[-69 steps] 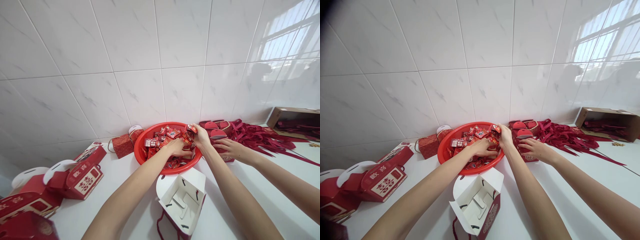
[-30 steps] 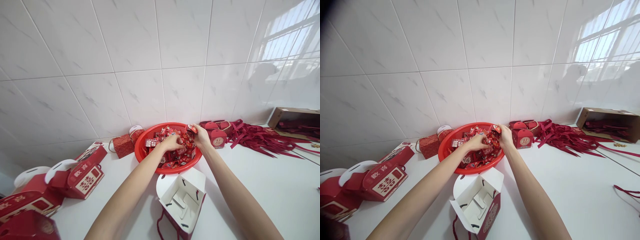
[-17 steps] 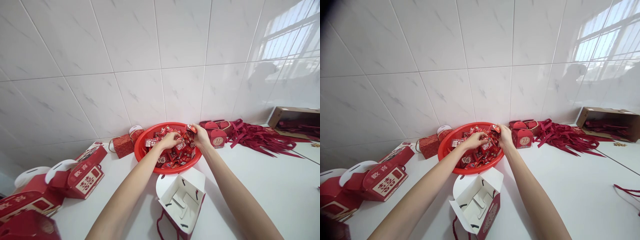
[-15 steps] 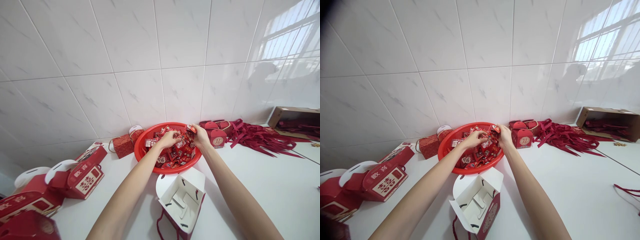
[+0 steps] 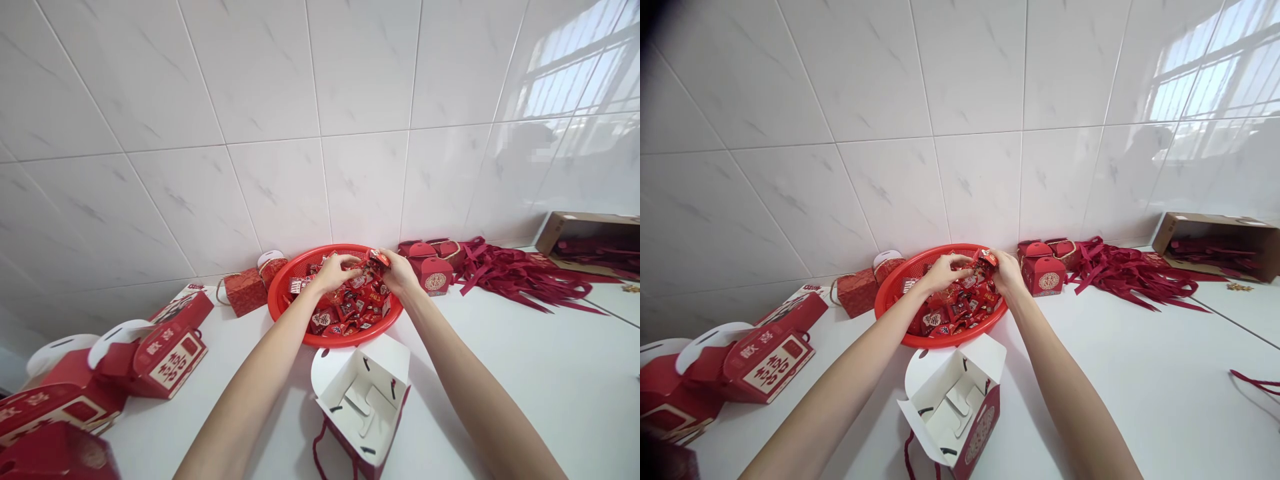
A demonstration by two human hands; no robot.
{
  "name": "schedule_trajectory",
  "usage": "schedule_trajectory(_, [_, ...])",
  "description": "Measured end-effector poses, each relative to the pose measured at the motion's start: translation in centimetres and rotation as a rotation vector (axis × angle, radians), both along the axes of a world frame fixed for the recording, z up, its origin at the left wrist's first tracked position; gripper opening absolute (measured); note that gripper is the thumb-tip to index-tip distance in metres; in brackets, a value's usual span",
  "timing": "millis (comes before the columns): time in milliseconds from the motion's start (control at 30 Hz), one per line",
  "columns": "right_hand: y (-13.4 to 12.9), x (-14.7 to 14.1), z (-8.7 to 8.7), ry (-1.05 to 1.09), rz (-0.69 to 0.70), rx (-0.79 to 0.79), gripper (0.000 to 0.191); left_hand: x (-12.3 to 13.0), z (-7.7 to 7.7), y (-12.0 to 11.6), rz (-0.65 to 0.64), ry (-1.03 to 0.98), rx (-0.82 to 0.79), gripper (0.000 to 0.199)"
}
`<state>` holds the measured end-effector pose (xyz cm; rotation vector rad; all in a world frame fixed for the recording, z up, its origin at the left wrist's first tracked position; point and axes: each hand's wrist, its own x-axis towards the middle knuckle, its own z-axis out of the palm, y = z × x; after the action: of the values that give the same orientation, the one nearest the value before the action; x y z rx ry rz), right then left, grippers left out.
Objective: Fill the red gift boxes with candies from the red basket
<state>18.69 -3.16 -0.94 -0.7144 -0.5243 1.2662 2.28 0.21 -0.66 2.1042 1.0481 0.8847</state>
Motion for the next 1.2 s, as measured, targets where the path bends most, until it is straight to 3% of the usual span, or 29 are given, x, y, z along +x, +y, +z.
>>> schedule_trajectory(167, [0.1, 0.0, 0.2, 0.072, -0.037, -0.036, 0.022, -0.2, 0.2, 0.0, -0.021, -0.043, -0.027, 0.035])
schedule_trajectory(400, [0.4, 0.1, 0.4, 0.203, -0.052, -0.073, 0.027, -0.5, 0.2, 0.1, -0.024, -0.202, -0.071, 0.052])
schedule_trajectory(967, [0.8, 0.5, -0.4, 0.178, 0.002, -0.017, 0.022, -0.7, 0.4, 0.3, 0.052, -0.503, -0.244, 0.047])
schedule_trajectory(1100, [0.8, 0.3, -0.6, 0.116, -0.066, -0.005, 0.022, -1.0, 0.5, 0.6, 0.197, -0.495, -0.239, 0.029])
schedule_trajectory(1200, [0.9, 0.3, -0.8, 0.065, -0.054, 0.004, 0.020, -1.5, 0.3, 1.0, 0.389, -0.309, -0.157, 0.016])
